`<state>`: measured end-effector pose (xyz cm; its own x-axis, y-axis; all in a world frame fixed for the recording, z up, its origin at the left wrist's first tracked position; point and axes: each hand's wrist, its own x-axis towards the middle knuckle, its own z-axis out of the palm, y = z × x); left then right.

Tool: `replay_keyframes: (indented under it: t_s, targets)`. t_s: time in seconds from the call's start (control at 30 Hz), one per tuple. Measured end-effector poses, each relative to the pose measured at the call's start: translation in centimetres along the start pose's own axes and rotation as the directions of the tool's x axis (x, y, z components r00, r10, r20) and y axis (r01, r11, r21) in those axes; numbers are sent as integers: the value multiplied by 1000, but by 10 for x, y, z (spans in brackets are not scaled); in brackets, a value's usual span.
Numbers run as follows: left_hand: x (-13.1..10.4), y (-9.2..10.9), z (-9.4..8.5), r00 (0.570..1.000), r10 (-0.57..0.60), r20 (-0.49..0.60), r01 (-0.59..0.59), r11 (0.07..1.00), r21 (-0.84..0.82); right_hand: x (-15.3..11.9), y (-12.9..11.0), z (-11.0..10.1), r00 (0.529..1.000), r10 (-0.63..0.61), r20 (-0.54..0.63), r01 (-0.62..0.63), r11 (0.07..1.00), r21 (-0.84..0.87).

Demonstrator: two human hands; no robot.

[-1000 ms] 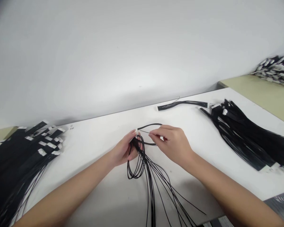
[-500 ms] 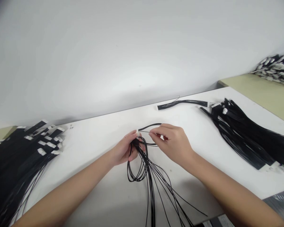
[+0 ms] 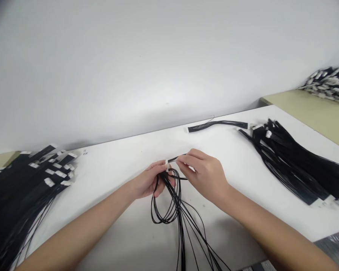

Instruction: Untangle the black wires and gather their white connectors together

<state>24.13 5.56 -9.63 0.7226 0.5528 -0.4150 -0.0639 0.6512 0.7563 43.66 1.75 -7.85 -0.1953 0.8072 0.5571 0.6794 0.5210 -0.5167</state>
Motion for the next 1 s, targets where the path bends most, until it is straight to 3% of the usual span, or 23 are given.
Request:
replay_keyframes:
  t_s: [0.5,0.63,0.7,0.77,0.83,0.9,1.0]
  targets:
    - [0,0,-1,999,-50,18,51,999,-16,-5,3,5,998,-42,47,42,999,-3]
    - [2,-2,-5,999,-47,-25,45,997,-65,-4,2,5,979,-162,-125,130,963,-235]
    - [3,-3,-8,999,-34,-40,30,993,-110,-3,-1,5,969,-188,-158,133,943,-306]
    - [4,-4,-9,999,-13,-42,7,990,-142,-4,-5,4,992,-91,-85,72,976,-206]
    - [4,-5,-10,999,11,-46,-18,989,-145,-5,-9,4,994,86,73,-84,996,-31]
    - [5,-6,-10,998,28,-61,-36,990,-134,-6,-12,5,948,237,212,-258,963,78]
    - [4,-6,-9,996,34,-82,-46,989,-138,-6,-16,6,912,337,232,-370,922,116]
